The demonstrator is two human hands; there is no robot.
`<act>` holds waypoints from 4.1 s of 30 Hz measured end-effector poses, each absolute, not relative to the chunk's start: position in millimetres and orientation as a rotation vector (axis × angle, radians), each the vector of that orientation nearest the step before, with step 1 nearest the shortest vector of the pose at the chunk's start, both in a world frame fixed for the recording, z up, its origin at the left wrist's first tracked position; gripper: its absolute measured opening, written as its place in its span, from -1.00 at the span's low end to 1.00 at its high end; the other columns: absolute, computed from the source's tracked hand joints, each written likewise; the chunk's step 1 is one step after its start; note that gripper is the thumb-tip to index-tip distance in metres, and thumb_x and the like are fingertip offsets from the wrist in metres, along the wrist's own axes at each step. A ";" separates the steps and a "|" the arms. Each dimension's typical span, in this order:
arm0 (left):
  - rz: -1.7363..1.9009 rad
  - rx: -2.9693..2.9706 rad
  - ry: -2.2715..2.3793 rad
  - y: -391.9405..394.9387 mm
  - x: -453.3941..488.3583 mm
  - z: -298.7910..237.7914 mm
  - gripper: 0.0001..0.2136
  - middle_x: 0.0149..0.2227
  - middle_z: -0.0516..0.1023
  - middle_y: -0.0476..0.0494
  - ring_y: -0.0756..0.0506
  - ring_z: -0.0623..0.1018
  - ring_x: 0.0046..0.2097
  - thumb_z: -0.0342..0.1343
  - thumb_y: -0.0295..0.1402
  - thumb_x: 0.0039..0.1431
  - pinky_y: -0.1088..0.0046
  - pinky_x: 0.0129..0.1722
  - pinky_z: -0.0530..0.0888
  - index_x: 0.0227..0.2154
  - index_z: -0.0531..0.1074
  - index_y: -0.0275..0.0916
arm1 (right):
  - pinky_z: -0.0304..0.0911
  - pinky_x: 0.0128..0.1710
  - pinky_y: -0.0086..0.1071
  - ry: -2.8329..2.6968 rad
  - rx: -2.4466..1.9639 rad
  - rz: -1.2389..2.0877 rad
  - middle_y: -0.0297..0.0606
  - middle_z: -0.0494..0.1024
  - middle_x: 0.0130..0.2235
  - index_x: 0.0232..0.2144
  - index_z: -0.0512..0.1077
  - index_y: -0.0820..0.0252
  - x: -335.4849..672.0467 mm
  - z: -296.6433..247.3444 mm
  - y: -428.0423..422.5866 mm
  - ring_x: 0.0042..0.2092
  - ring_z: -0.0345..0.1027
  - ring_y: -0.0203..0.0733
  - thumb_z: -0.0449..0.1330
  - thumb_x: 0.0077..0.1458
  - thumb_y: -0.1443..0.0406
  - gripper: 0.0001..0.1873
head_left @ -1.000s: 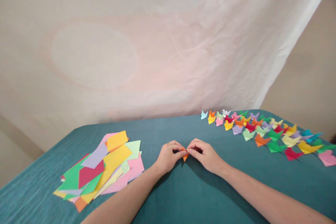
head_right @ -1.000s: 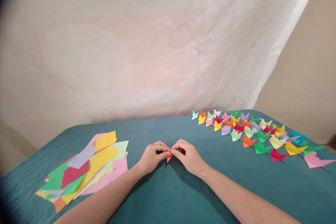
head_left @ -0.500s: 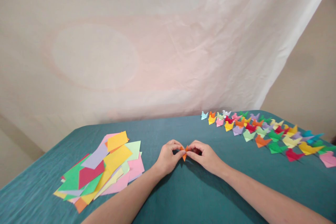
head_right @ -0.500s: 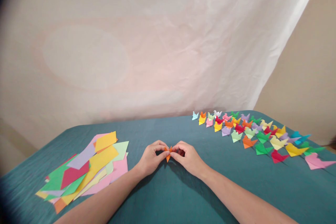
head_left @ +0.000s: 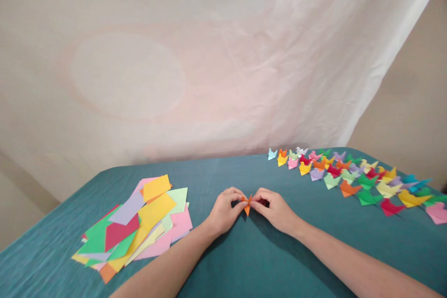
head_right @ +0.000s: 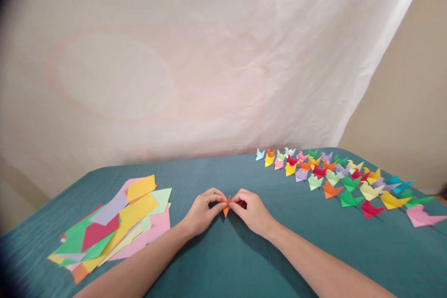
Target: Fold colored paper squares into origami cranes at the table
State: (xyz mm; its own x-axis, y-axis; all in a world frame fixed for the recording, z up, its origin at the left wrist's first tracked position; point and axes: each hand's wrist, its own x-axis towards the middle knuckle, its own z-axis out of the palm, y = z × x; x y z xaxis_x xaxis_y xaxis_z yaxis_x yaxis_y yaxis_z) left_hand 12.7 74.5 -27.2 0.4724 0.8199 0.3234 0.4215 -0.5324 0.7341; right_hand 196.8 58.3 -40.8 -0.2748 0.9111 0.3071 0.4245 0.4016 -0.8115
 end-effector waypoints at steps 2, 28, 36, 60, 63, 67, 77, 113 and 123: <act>0.920 2.149 1.038 75.1 12.5 -29.4 -0.89 -0.32 0.48 -0.08 -0.05 0.47 -0.23 0.08 -0.43 0.10 0.47 -0.14 0.35 -0.46 0.51 -0.22 | 0.16 -0.42 -0.42 -1.870 -1.159 0.755 -0.32 0.40 -0.45 -0.49 0.45 0.20 196.0 -40.6 57.6 -0.42 0.25 -0.29 0.11 0.10 0.26 -0.80; 1.033 1.985 1.124 80.1 10.6 -32.1 -0.89 -0.32 0.51 -0.09 -0.06 0.49 -0.24 0.13 -0.34 0.07 0.44 -0.15 0.38 -0.43 0.53 -0.22 | 0.19 -0.38 -0.41 -1.833 -1.141 0.697 -0.34 0.37 -0.44 -0.49 0.34 0.18 194.0 -43.6 57.9 -0.40 0.26 -0.28 0.07 0.10 0.29 -0.85; 0.982 1.996 1.066 80.3 9.6 -31.8 -0.86 -0.32 0.51 -0.08 -0.05 0.50 -0.23 0.09 -0.33 0.12 0.47 -0.15 0.38 -0.42 0.53 -0.22 | 0.18 -0.43 -0.43 -1.836 -1.145 0.735 -0.33 0.38 -0.41 -0.43 0.39 0.18 193.4 -43.5 57.9 -0.42 0.25 -0.29 0.12 0.09 0.24 -0.86; 0.983 2.049 0.994 80.8 9.9 -34.4 -0.89 -0.34 0.49 -0.06 -0.04 0.46 -0.25 0.08 -0.37 0.14 0.47 -0.17 0.35 -0.43 0.47 -0.25 | 0.13 -0.41 -0.43 -1.872 -1.088 0.788 -0.31 0.42 -0.45 -0.51 0.50 0.19 192.9 -43.2 60.0 -0.42 0.27 -0.29 0.11 0.13 0.23 -0.74; 0.988 2.052 0.997 81.6 10.2 -35.4 -0.89 -0.34 0.48 -0.06 -0.04 0.46 -0.25 0.06 -0.37 0.15 0.48 -0.19 0.35 -0.42 0.46 -0.25 | 0.12 -0.42 -0.43 -1.858 -1.093 0.798 -0.31 0.41 -0.46 -0.51 0.50 0.18 192.6 -41.8 59.9 -0.43 0.26 -0.29 0.12 0.13 0.23 -0.74; 0.977 2.054 1.008 81.1 11.2 -34.5 -0.88 -0.35 0.47 -0.06 -0.04 0.45 -0.26 0.06 -0.36 0.15 0.48 -0.20 0.35 -0.42 0.45 -0.25 | 0.12 -0.42 -0.43 -1.844 -1.099 0.808 -0.32 0.41 -0.47 -0.54 0.49 0.19 193.1 -40.1 59.5 -0.44 0.26 -0.30 0.12 0.12 0.23 -0.73; 0.970 2.056 1.023 80.1 11.2 -33.6 -0.88 -0.36 0.46 -0.05 -0.03 0.44 -0.28 0.05 -0.35 0.15 0.47 -0.22 0.35 -0.43 0.43 -0.26 | 0.13 -0.42 -0.43 -1.842 -1.121 0.815 -0.33 0.39 -0.47 -0.59 0.42 0.21 192.4 -36.5 57.4 -0.45 0.25 -0.31 0.11 0.12 0.25 -0.72; 0.873 2.169 1.030 76.1 11.6 -30.6 -0.91 -0.36 0.51 -0.07 -0.06 0.47 -0.26 0.08 -0.37 0.13 0.44 -0.17 0.34 -0.44 0.43 -0.24 | 0.20 -0.35 -0.41 -1.866 -1.106 0.713 -0.30 0.39 -0.42 -0.51 0.39 0.20 192.4 -41.0 56.8 -0.38 0.28 -0.27 0.08 0.11 0.32 -0.82; 0.873 2.273 1.058 75.3 12.9 -32.0 -0.91 -0.34 0.48 -0.08 -0.08 0.43 -0.24 0.03 -0.39 0.16 0.40 -0.16 0.33 -0.44 0.38 -0.24 | 0.20 -0.33 -0.40 -1.846 -1.117 0.723 -0.30 0.41 -0.42 -0.50 0.42 0.20 191.8 -41.0 56.8 -0.38 0.29 -0.27 0.07 0.11 0.30 -0.80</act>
State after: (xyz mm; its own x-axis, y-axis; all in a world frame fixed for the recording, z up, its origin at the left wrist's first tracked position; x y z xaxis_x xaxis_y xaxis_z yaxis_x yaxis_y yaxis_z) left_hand 12.9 75.3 -32.0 0.4972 0.7967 0.3436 0.4889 -0.5844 0.6477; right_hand 191.8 56.8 -41.0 -0.2507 0.8982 0.3612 0.4144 0.4367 -0.7985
